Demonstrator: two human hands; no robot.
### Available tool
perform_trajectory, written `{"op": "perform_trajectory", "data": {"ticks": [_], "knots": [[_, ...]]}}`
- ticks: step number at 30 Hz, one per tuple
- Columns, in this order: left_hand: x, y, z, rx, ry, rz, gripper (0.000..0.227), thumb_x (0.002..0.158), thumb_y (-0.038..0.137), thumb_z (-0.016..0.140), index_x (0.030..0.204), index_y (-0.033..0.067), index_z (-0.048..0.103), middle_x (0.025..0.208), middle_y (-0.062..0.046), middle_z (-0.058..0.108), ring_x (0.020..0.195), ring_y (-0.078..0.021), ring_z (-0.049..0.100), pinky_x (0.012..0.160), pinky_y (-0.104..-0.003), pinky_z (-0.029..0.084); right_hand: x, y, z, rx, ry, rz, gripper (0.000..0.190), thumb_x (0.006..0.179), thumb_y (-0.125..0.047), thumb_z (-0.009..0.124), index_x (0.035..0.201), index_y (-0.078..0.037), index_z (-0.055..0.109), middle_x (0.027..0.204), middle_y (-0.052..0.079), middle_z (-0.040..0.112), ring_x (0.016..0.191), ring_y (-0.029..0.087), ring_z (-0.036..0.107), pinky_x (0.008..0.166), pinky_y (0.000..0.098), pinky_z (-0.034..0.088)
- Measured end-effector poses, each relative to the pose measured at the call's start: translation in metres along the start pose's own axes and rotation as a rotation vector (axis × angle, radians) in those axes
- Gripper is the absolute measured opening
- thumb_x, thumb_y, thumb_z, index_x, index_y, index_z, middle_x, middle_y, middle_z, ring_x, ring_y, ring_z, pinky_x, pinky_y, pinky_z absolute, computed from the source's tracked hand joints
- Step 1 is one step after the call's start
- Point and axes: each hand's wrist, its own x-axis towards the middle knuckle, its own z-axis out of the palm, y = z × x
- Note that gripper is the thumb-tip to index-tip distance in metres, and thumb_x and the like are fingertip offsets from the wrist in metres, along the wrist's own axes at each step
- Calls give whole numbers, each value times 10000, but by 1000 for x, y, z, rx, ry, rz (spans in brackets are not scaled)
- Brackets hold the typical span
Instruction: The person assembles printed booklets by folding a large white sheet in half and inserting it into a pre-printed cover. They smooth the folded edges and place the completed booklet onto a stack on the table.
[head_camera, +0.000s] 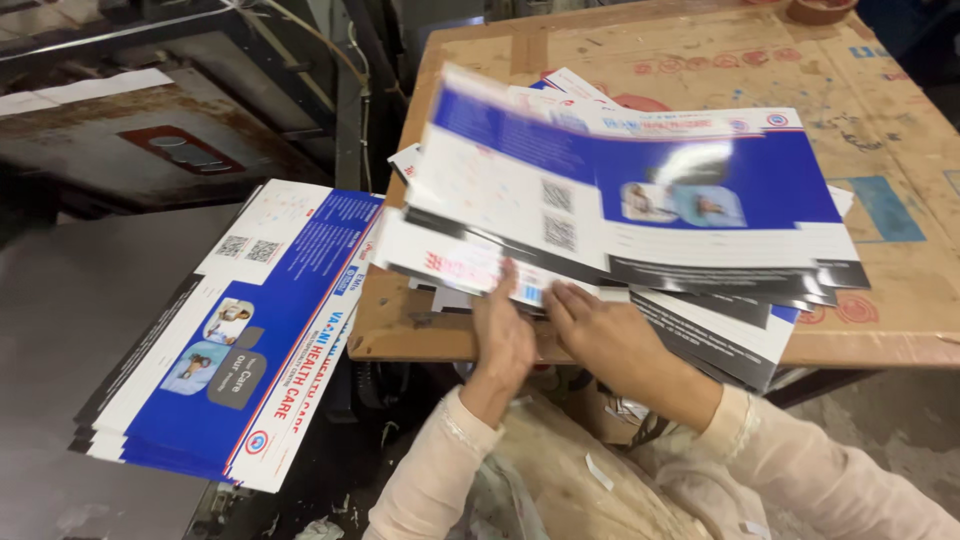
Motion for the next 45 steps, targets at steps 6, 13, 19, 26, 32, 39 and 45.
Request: {"op": "perform_trajectory", "data": {"ticks": [6, 13, 19, 26, 32, 39, 45], "knots": [[4, 76, 43, 872, -52, 924, 407, 1043, 41, 645, 1416, -64, 519, 1320, -175, 650, 1141, -228, 659, 1006, -342, 542, -1, 9, -31, 235, -30, 105, 383, 792, -88, 680, 1159, 18, 669, 1364, 207, 636, 1023, 325, 695, 782, 407, 590], [5, 57, 93, 1605, -619, 1397, 562, 874, -69, 544, 1428, 16, 580, 1408, -143, 660, 1273, -307, 674, 1015, -383, 580, -29, -21, -59, 1, 340, -101, 454, 866, -226, 705, 1290, -74, 644, 1398, 131, 606, 1267, 310, 623, 1103, 469, 468], [-6, -12, 27, 1754, -930, 960, 366, 876, 24, 610, 1239, -1, 649, 1328, -157, 685, 1195, -323, 683, 895, -398, 588, -54, 37, -17, -92, -145, 364, 618, 727, -307, 664, 1303, -82, 643, 1332, 119, 662, 1240, 267, 620, 1027, 472, 468], [18, 5, -30, 1767, -932, 882, 527, 724, -6, 697, 1248, 43, 675, 1349, -126, 667, 1185, -287, 681, 962, -415, 562, -106, 75, 27, 54, -107, 285, 449, 819, -140, 629, 1264, -86, 655, 1355, 69, 665, 1244, 239, 640, 1019, 403, 513], [36, 55, -41, 1658, -796, 609, 467, 737, -29, 708, 1177, 122, 744, 1212, -73, 770, 945, -234, 753, 818, -349, 608, -100, 97, 23, 385, -143, 476, 464, 755, -48, 672, 1197, -174, 740, 1191, 52, 759, 944, 269, 743, 778, 378, 595], [81, 52, -16, 1861, -584, 89, 251, 949, 356, 715, 1110, 180, 795, 671, -72, 742, 592, -243, 721, 598, -363, 517, -67, 145, 34, 579, -388, 887, 340, 841, -260, 777, 1160, -143, 762, 839, 153, 780, 692, 288, 724, 678, 398, 550], [97, 29, 12, 2081, -511, 147, 836, 913, 387, 712, 1552, 14, 322, 1284, -250, 623, 1041, -394, 689, 867, -459, 552, -48, 186, 72, 732, -570, 945, 525, 753, -288, 843, 1185, -34, 687, 991, 202, 781, 883, 307, 753, 793, 410, 571]]}}
